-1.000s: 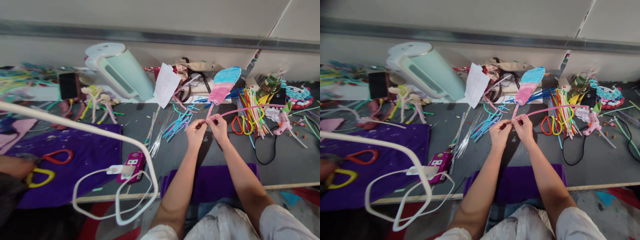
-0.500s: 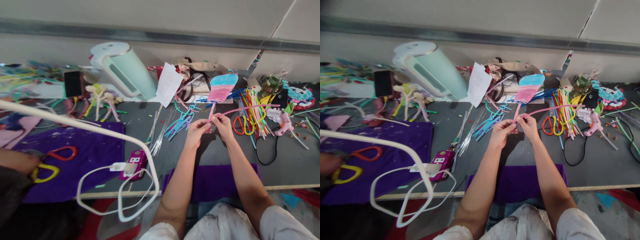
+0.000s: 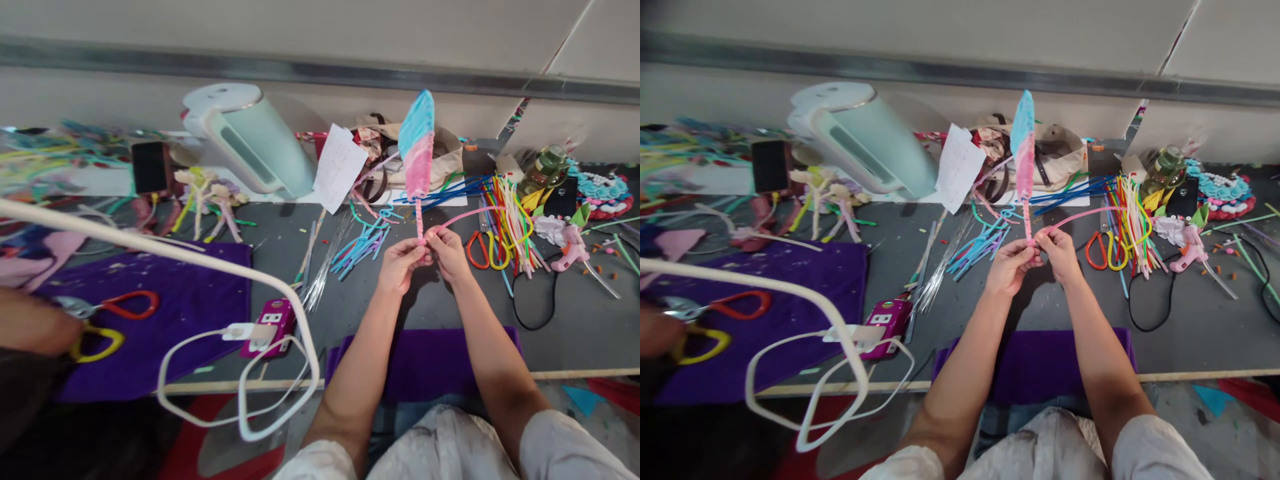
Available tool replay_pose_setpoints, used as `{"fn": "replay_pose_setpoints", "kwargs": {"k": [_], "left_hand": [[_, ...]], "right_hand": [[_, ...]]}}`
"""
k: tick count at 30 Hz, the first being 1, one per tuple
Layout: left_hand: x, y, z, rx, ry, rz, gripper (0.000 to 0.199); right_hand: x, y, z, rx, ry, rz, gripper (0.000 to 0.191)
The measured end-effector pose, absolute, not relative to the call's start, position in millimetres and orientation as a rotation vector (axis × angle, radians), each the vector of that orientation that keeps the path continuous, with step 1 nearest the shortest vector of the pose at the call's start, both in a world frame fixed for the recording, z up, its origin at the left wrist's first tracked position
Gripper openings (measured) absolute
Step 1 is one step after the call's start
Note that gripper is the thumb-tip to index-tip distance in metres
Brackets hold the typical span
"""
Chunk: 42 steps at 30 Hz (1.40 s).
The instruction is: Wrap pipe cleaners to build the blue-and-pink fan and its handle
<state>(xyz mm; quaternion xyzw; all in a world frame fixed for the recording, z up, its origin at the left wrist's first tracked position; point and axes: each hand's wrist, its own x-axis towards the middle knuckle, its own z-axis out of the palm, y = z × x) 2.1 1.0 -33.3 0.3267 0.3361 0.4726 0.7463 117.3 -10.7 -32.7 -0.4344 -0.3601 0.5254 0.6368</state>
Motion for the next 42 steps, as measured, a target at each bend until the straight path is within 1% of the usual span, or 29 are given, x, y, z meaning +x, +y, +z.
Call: {"fn": "replay_pose_setpoints", "kwargs": {"k": [4, 8, 10, 13, 17, 21, 25, 28, 31, 37, 42], "left_hand": [[2.0, -1.6, -32.8, 0.796, 0.706, 1.014, 0.036], [3.4, -2.6, -32.7, 0.860, 0.741, 1.081, 0.031], [5.3, -2.9, -32.6, 0.875, 0.769, 1.158, 0.029], [8.6, -2.8, -33.6, 0.904, 0.811, 1.252, 0.025], [10.3, -1.3, -37.2, 0.985, 0.877, 1.326, 0.021], [8.7, 0.2, -38.4, 1.108, 0.925, 1.401, 0.018], [6.1, 0.7, -37.0, 1.222, 0.932, 1.430, 0.010], [4.7, 1.5, -37.3, 1.223, 0.912, 1.399, 0.009], [4.4, 2.2, -38.3, 1.149, 0.901, 1.339, 0.012], [5.5, 2.2, -37.9, 1.034, 0.839, 1.220, 0.016], [5.9, 4.2, -38.3, 0.965, 0.824, 1.148, 0.025]], "right_hand": [[119.5, -13.7, -28.1, -0.958, -0.800, 1.329, 0.039], [117.9, -12.5, -28.1, -0.980, -0.796, 1.272, 0.036], [116.0, -10.8, -29.4, -1.030, -0.801, 1.183, 0.035], [114.0, -10.7, -29.4, -1.140, -0.841, 0.954, 0.033], [114.1, -16.9, -23.3, -1.213, -1.000, 0.638, 0.024], [114.7, -20.7, -20.2, -1.208, -1.176, 0.538, 0.015], [115.3, -18.7, -21.6, -1.192, -1.240, 0.535, 0.010], [116.4, -16.7, -21.0, -1.185, -1.261, 0.566, 0.014], [118.2, -15.0, -20.2, -1.201, -1.281, 0.588, 0.017], [121.4, -11.5, -24.7, -1.160, -1.299, 0.707, 0.014], [121.9, -9.4, -29.8, -1.205, -1.288, 0.680, 0.015]]}}
